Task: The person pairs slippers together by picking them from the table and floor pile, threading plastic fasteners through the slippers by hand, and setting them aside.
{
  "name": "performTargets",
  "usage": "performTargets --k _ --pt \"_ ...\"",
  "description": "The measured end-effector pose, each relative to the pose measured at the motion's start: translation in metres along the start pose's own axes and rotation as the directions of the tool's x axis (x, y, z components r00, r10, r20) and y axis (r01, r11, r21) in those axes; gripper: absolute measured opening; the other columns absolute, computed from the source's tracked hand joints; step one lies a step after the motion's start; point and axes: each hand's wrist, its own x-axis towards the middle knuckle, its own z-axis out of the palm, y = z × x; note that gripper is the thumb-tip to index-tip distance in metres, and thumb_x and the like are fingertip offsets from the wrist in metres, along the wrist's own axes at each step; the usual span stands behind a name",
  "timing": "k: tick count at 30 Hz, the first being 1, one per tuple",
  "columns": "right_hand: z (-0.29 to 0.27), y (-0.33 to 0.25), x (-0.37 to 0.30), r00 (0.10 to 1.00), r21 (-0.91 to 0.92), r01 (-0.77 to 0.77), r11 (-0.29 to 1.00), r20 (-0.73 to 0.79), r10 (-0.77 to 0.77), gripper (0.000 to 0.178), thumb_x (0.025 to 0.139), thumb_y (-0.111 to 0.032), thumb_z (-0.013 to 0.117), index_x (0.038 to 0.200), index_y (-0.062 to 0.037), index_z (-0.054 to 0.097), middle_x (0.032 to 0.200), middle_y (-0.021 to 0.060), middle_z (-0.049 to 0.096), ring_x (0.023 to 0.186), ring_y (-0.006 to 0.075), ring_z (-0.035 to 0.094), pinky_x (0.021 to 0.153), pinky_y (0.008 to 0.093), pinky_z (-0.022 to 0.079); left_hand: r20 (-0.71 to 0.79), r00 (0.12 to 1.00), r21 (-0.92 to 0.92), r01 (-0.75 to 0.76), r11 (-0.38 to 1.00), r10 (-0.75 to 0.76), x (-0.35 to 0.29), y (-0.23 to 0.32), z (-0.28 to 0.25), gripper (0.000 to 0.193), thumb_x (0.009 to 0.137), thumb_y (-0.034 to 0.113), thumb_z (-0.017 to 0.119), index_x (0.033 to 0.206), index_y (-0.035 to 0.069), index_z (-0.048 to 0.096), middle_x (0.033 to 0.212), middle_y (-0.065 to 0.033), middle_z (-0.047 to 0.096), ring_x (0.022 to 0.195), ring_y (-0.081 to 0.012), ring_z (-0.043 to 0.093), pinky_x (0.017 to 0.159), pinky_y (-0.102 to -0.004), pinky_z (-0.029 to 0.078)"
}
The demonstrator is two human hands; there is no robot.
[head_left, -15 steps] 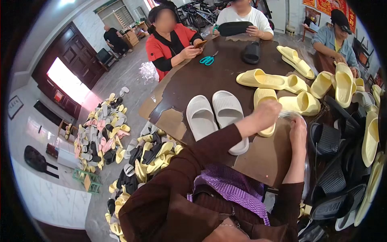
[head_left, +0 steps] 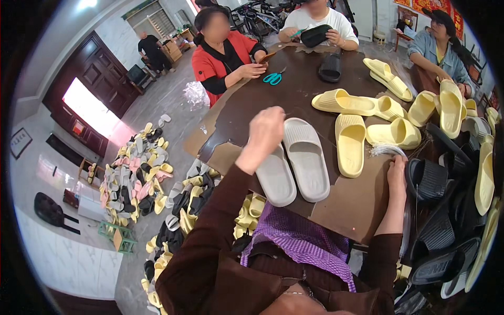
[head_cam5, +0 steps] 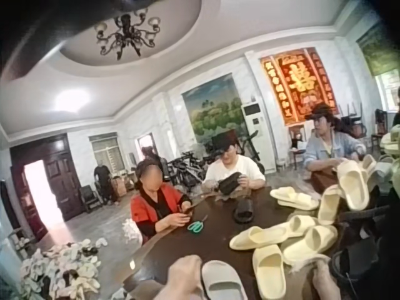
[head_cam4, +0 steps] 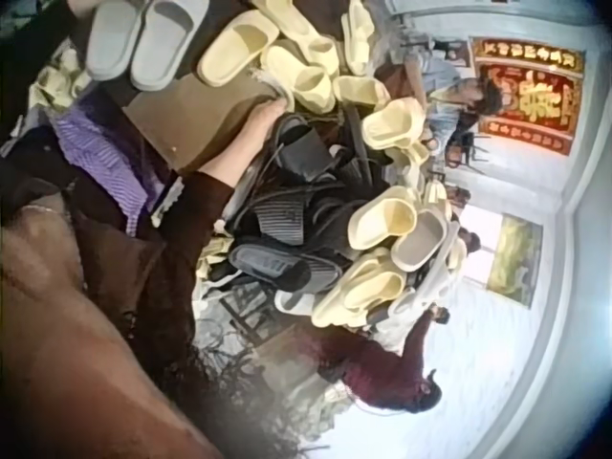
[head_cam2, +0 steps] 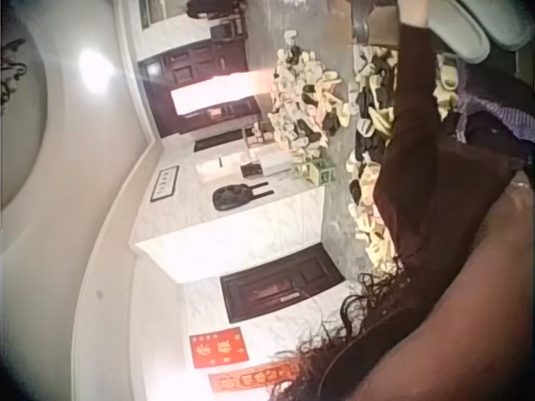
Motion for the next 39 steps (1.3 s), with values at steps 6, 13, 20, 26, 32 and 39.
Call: performTargets --k 6,13,20,26,32,39 --pt "0.011 -0.007 0.013 0.923 0.321 -0.37 0.872 0.233 0.306 0.025 0.093 -0.018 0.043 0.112 -0.0035 0.05 0.111 0.0191 0.056 0.112 0.0362 0.048 0.086 0.042 0.043 -0.124 0.981 0.087 0.159 0.983 -0.148 -0.012 -0.022 -0.056 0.007 0.086 0.01 0.058 0.087 0.004 0.059 0.077 -0.0162 0.062 0.072 -0.0348 0.061 0.064 -0.0429 0.049" --pt "-0.02 -0.039 0.003 0.992 -0.01 0.081 0.997 -0.098 -0.082 0.018 0.085 -0.009 0.054 0.1 0.0004 0.06 0.101 0.0199 0.061 0.098 0.0373 0.056 0.086 0.0415 0.045 -0.064 0.952 0.115 0.304 0.946 -0.298 -0.06 -0.011 -0.073 0.012 0.087 0.013 0.058 0.09 0.003 0.063 0.07 -0.0154 0.063 0.06 -0.0265 0.063 0.058 -0.0354 0.049" --pt "-0.088 -0.164 -0.02 0.962 0.682 0.162 0.713 0.051 -0.267 0.026 0.085 -0.007 0.056 0.11 0.0001 0.06 0.089 0.0177 0.064 0.083 0.0284 0.063 0.075 0.0338 0.049 -0.032 0.904 -0.033 0.425 0.905 -0.426 -0.099 0.013 -0.083 0.012 0.086 0.012 0.061 0.091 0.001 0.063 0.069 -0.0124 0.064 0.059 -0.0175 0.061 0.058 -0.0303 0.048" --pt "-0.063 -0.237 -0.035 0.852 0.693 0.357 0.626 0.033 -0.522 0.035 0.083 -0.008 0.06 0.117 -0.0047 0.056 0.09 0.0165 0.064 0.081 0.0311 0.062 0.072 0.0361 0.051 0.044 0.906 -0.261 0.417 0.871 -0.421 -0.114 0.037 -0.088 0.009 0.087 0.006 0.06 0.09 -0.001 0.061 0.071 -0.0085 0.062 0.06 -0.0135 0.057 0.056 -0.0268 0.046" --pt "-0.034 -0.249 -0.033 0.765 0.637 0.447 0.629 0.093 -0.637 0.031 0.083 -0.01 0.058 0.113 -0.0052 0.058 0.094 0.0178 0.064 0.086 0.0359 0.061 0.074 0.042 0.05 0.123 0.88 -0.34 0.471 0.814 -0.458 -0.131 0.033 -0.1 0.006 0.085 0.002 0.059 0.09 -0.002 0.059 0.072 -0.0116 0.061 0.058 -0.0163 0.057 0.055 -0.0281 0.046" --pt "-0.028 -0.25 -0.045 0.716 0.597 0.431 0.676 0.23 -0.659 0.023 0.084 -0.012 0.055 0.105 -0.0049 0.061 0.091 0.0181 0.063 0.085 0.0364 0.061 0.074 0.044 0.049 0.195 0.841 -0.409 0.537 0.738 -0.504 -0.136 0.032 -0.106 0.006 0.087 0.004 0.059 0.089 -0.002 0.059 0.069 -0.0081 0.058 0.057 -0.0112 0.052 0.054 -0.0256 0.043"
